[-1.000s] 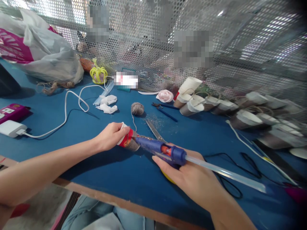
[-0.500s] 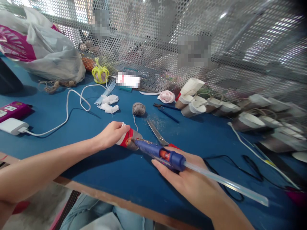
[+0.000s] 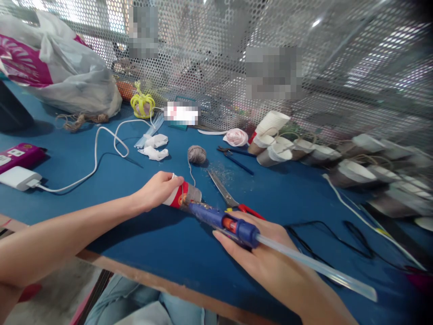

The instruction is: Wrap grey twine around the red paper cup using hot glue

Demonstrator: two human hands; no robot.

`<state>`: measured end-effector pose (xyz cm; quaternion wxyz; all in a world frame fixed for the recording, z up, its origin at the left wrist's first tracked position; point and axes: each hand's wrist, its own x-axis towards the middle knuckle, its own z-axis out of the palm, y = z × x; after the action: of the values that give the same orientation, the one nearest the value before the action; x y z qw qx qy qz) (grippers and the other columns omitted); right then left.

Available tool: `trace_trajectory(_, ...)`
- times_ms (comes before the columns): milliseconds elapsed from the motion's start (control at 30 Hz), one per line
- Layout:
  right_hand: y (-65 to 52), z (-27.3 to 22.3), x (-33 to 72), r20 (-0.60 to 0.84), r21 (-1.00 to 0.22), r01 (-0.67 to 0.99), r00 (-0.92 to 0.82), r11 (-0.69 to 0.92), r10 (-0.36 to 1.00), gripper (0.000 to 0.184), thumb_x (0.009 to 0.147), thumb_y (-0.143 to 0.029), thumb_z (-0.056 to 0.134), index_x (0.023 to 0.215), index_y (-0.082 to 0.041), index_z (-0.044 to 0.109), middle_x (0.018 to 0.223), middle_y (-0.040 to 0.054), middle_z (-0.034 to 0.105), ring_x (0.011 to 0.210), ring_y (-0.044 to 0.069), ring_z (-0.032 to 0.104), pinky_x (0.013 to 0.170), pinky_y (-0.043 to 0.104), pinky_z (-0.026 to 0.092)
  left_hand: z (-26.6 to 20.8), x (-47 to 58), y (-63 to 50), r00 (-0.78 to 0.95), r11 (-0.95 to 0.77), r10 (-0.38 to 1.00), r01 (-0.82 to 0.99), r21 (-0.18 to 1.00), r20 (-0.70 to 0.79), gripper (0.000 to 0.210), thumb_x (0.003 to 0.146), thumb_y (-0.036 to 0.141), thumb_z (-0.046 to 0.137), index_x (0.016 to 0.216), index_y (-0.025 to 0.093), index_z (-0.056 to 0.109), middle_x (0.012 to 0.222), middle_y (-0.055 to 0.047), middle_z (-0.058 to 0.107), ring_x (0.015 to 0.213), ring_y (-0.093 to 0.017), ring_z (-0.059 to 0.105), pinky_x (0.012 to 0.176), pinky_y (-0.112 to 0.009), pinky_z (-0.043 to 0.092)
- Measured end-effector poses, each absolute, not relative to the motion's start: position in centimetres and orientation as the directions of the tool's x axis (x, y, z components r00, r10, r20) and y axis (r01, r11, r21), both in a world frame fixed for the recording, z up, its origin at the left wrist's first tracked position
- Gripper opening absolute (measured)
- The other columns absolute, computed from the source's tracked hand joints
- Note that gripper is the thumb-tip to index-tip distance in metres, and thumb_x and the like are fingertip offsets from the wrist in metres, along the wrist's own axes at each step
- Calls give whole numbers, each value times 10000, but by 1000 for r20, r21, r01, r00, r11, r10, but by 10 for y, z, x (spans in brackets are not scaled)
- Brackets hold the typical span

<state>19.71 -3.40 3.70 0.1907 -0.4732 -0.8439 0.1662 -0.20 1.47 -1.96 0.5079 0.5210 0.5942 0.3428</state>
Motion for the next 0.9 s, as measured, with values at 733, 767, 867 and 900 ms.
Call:
trace_trajectory(733, -21, 40, 206, 194, -362, 772, -486, 522, 852, 213, 767, -350, 458, 625, -230, 563, 631, 11, 627, 652, 197, 603, 597, 292, 469, -19, -4, 10, 199, 19, 976, 329, 944, -89, 380, 749, 451, 369, 683, 120, 544, 552, 18, 492, 493, -94, 408, 445, -194, 308)
trace_trajectory(767, -21, 39, 206, 189, -361, 777, -481, 516, 856, 224, 767, -353, 463, 601, -231, 552, 599, 5, 621, 634, 191, 603, 577, 282, 466, -19, -3, 10, 202, 16, 975, 329, 944, -87, 375, 750, 444, 370, 684, 119, 544, 553, 18, 489, 498, -95, 407, 449, -194, 309)
trace_trajectory(867, -20, 39, 206, 178, -380, 783, -460, 492, 870, 256, 766, -361, 473, 547, -234, 509, 442, -24, 550, 533, 168, 583, 530, 263, 453, -18, -3, 9, 208, -4, 975, 353, 936, -75, 371, 757, 431, 365, 689, 116, 550, 557, 16, 484, 509, -95, 400, 454, -192, 307)
trace_trajectory(900, -20, 39, 205, 177, -387, 785, -452, 484, 874, 260, 766, -361, 473, 541, -234, 500, 407, -32, 525, 507, 164, 574, 525, 263, 451, -19, -4, 9, 213, -14, 975, 359, 933, -67, 372, 760, 429, 363, 691, 115, 551, 559, 16, 483, 512, -95, 397, 455, -191, 306)
